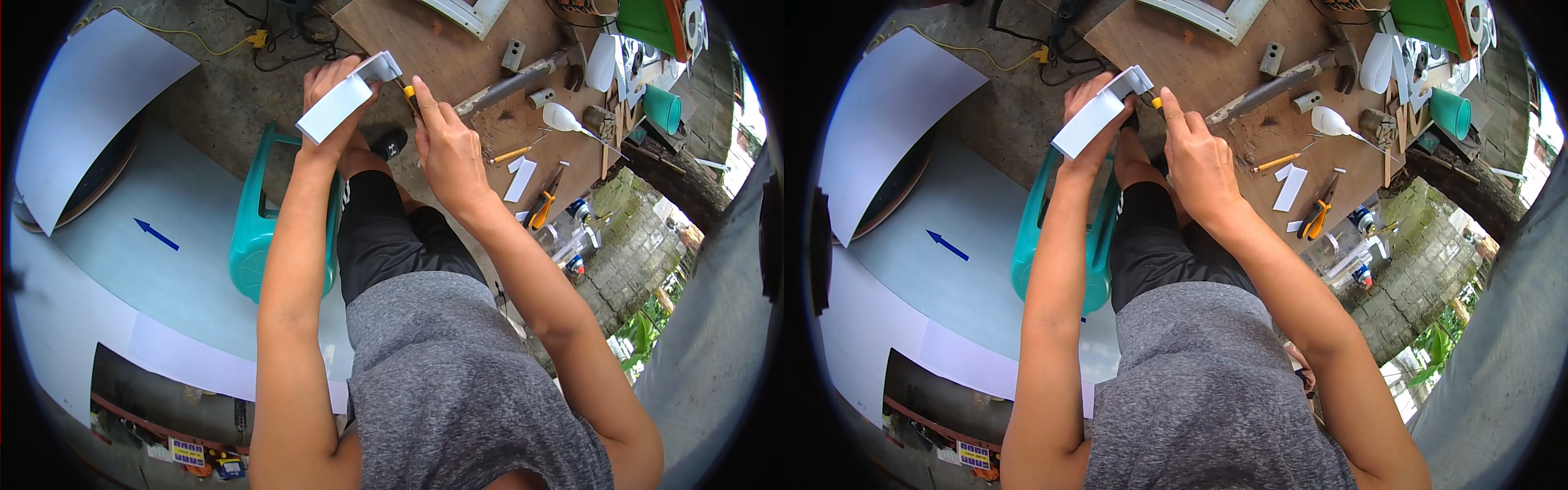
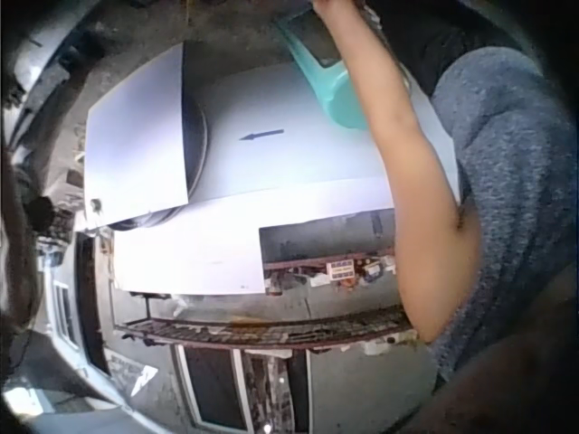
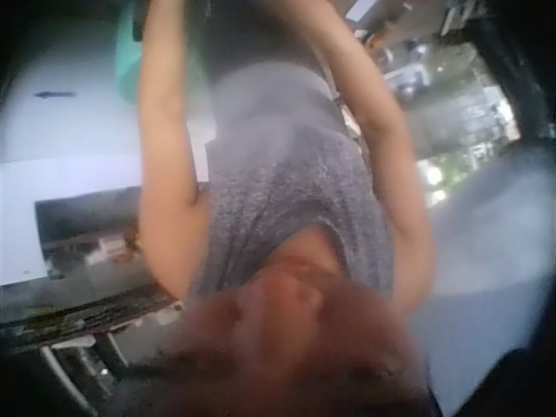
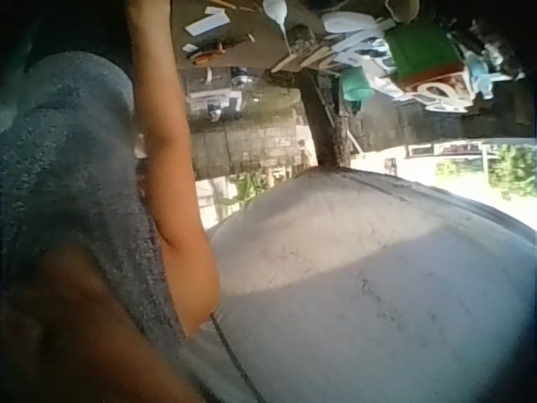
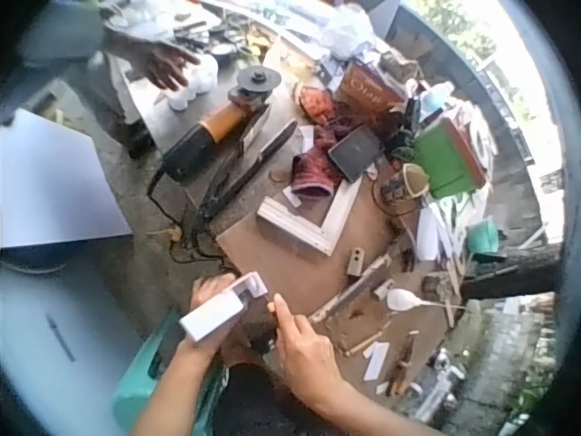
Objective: Assembling and gluing foam pieces to create a 3D letter or structure.
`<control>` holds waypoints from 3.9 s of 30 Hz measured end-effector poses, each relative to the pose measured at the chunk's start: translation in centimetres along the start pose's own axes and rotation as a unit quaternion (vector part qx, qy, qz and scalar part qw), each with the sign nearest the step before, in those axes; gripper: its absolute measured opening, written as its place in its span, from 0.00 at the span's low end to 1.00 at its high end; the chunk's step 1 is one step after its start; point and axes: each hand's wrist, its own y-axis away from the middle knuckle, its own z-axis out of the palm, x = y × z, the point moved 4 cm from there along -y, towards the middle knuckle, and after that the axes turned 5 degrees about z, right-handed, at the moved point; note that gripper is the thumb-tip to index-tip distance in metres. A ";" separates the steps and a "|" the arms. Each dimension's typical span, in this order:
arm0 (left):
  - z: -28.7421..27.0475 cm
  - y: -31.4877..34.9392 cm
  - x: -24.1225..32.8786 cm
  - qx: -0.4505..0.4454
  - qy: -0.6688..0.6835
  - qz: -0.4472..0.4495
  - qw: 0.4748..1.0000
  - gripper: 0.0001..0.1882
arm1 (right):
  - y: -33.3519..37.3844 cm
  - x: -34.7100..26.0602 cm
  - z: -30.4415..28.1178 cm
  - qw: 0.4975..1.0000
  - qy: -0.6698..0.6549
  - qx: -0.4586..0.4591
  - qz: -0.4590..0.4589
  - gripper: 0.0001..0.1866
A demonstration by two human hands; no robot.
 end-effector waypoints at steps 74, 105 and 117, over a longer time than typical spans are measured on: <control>-0.4 -0.7 0.1 -0.012 -0.020 0.002 1.000 0.18 | -1.2 -0.3 -0.7 1.000 -0.028 0.007 -0.007 0.29; 0.0 -0.6 -0.3 -0.003 -0.034 0.032 0.999 0.16 | -1.8 -1.4 -0.4 0.999 0.020 -0.041 0.028 0.34; -0.2 -0.8 0.0 -0.015 -0.034 0.039 0.999 0.16 | -1.6 -0.8 -0.4 0.999 0.023 -0.022 0.005 0.35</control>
